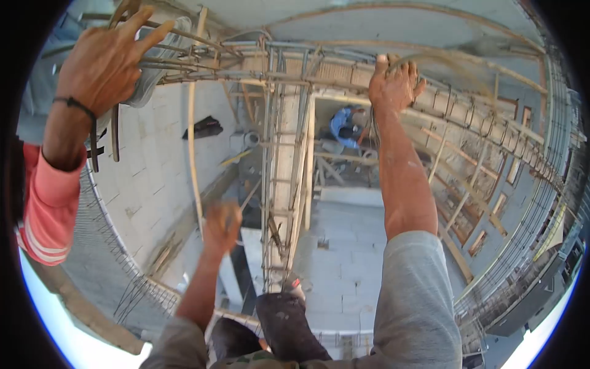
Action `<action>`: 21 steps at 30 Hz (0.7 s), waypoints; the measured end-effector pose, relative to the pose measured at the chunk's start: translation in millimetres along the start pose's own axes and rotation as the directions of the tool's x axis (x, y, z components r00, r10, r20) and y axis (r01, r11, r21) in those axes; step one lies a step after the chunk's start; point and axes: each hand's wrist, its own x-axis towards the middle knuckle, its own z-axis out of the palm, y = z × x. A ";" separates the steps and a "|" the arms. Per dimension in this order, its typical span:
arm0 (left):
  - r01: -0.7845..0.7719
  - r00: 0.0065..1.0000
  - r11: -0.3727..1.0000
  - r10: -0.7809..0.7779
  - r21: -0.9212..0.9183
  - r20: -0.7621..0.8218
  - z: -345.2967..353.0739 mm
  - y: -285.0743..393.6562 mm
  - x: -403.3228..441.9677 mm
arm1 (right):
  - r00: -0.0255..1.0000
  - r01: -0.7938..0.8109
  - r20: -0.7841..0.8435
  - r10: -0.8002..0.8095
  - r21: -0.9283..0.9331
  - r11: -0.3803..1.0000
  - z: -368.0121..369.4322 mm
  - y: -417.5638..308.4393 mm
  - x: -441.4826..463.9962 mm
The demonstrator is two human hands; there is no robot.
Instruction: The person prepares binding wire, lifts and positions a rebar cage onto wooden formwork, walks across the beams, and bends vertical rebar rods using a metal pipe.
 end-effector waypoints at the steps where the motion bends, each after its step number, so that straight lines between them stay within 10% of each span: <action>1: -0.023 0.989 0.999 0.019 -0.028 -0.148 -20.2 18.4 60.1 | 1.000 0.012 0.008 -0.012 0.006 1.000 2.9 3.5 0.3; 4: -0.208 0.861 0.962 0.266 0.177 -0.434 -19.0 32.7 213.1 | 0.997 0.055 -0.053 -0.053 0.040 0.998 15.7 16.3 2.1; 7: -0.060 0.896 0.965 0.164 0.254 -0.412 30.5 6.7 302.8 | 0.989 0.123 -0.090 -0.119 0.042 0.992 24.2 18.0 2.3; 11: -0.060 0.948 0.997 0.072 0.050 -0.311 61.9 -12.4 315.1 | 0.998 0.066 -0.012 -0.068 -0.082 0.994 6.2 5.3 2.8; 15: -0.078 0.917 0.958 0.177 0.277 -0.356 72.7 -23.7 318.2 | 0.995 0.030 0.093 -0.017 -0.142 0.989 5.8 6.7 -0.2; 18: 0.028 0.968 1.000 -0.028 -0.004 -0.249 61.4 -10.8 311.1 | 0.993 0.013 0.122 0.003 -0.132 0.991 13.8 10.2 0.2; 20: -0.057 0.924 0.975 0.133 0.216 -0.359 40.2 15.2 308.7 | 0.983 0.002 0.186 0.009 -0.054 0.999 2.9 4.5 3.0; 21: -0.054 0.929 0.982 0.116 0.182 -0.352 34.6 22.0 305.5 | 0.989 0.121 -0.086 -0.117 0.047 0.991 13.4 9.4 3.9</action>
